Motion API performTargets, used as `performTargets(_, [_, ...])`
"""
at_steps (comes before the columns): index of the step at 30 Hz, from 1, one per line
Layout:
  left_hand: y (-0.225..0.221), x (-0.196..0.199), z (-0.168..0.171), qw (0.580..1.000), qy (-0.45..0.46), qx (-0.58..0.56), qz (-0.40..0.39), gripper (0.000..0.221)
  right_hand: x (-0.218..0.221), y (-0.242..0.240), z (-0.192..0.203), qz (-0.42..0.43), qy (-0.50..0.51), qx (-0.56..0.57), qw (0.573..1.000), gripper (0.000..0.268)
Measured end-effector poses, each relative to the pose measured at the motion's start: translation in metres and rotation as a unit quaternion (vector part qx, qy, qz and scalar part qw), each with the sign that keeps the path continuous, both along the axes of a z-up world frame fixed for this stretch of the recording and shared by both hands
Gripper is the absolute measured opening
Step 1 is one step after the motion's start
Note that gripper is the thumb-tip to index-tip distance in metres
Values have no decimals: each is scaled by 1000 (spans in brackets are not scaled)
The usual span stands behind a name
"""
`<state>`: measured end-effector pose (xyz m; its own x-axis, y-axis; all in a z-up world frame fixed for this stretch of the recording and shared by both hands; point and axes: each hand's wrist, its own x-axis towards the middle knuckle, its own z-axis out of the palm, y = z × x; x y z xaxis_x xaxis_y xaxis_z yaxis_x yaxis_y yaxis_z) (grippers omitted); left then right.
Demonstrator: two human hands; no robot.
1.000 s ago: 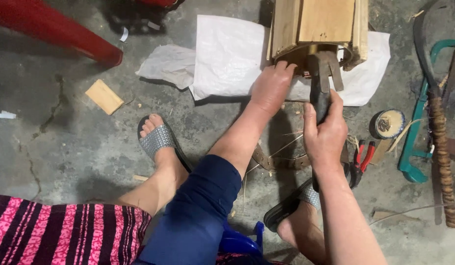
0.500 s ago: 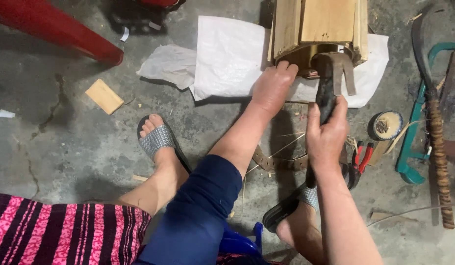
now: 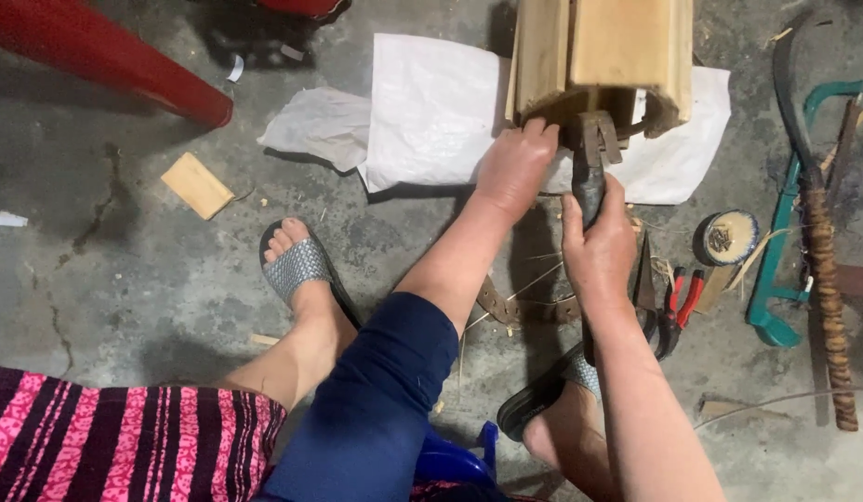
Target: Fitting and securing wooden slats onto a circular frame using a hammer and nails to assemble a drum-like object.
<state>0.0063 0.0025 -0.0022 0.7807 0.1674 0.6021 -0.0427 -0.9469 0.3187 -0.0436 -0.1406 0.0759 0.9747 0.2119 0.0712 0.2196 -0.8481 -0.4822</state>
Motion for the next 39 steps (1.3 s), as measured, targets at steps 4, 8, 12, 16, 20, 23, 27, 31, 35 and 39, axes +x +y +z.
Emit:
performTargets(4, [-5, -1, -10, 1000, 2, -10, -13, 22, -4, 2, 18, -25, 23, -13, 999, 44])
performTargets(8, [-2, 5, -8, 1000, -23, 6, 12, 18, -1, 12, 36, -18, -15, 19, 1000, 46])
performTargets(12, [-4, 9, -16, 1000, -26, 8, 14, 18, 3, 4, 25, -5, -21, 16, 1000, 45])
performTargets(16, [0, -1, 1, 1000, -7, -23, -2, 12, 0, -7, 0, -13, -5, 29, 999, 42])
performTargets(20, [2, -4, 17, 1000, 14, -25, -9, 15, 3, -5, -6, -28, -5, 53, 998, 40])
performTargets(23, [0, -4, 18, 999, 38, -35, -13, 14, 1, -5, -4, -32, -5, 68, 997, 40])
performTargets(27, [-5, 4, -7, 998, 58, -33, -6, 16, -15, -14, -10, -31, -42, 114, 992, 32])
performTargets(31, [-1, -1, 1, 996, 66, -55, -25, 13, -40, -38, -49, -50, -57, 121, 990, 26])
performTargets(35, [-2, 4, -6, 994, 73, -71, -29, 13, -54, -44, -87, -93, -24, 107, 990, 43])
performTargets(39, [1, 1, -4, 986, 107, -117, -57, 13, -60, -56, -131, -122, 19, 45, 991, 44])
